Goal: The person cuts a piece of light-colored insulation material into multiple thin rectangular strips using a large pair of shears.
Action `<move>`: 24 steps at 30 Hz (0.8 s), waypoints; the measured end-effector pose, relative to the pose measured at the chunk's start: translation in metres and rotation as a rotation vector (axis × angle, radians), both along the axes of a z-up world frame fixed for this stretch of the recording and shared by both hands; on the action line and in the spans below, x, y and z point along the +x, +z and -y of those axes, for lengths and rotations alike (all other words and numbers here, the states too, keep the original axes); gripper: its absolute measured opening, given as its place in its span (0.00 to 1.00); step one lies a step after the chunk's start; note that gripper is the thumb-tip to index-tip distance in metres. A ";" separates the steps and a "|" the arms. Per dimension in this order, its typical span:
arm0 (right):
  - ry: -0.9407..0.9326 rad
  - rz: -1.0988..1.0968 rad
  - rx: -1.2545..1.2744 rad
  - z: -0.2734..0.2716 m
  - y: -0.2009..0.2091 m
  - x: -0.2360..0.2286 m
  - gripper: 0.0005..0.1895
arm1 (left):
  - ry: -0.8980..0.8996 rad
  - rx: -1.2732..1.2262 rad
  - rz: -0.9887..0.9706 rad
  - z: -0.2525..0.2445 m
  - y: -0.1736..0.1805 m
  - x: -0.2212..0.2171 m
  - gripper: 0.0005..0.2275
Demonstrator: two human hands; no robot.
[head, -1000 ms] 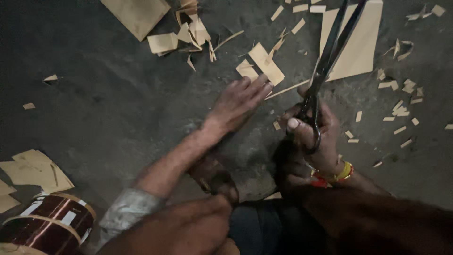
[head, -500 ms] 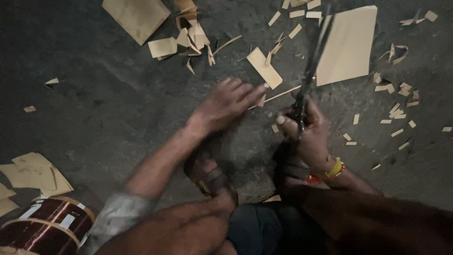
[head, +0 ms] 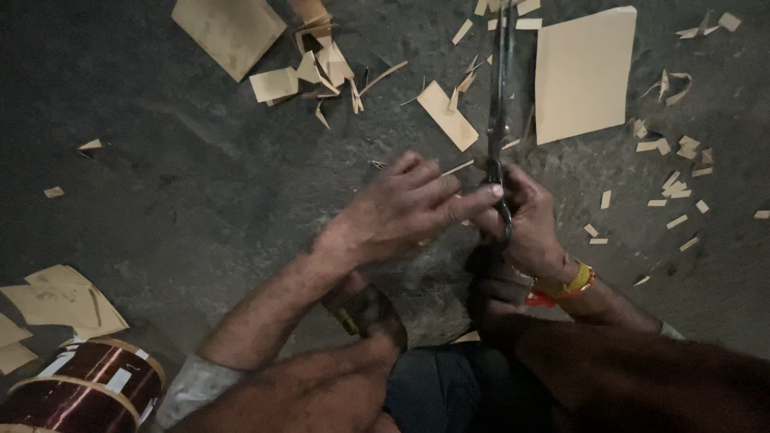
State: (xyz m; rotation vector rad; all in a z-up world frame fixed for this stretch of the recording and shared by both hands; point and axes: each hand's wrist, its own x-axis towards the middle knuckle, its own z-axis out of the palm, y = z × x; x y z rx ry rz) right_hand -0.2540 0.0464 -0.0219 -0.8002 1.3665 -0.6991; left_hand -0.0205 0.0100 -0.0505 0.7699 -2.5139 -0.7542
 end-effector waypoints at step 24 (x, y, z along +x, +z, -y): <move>-0.149 0.492 0.306 0.005 0.037 0.012 0.32 | 0.315 1.142 -1.104 -0.019 0.018 -0.005 0.40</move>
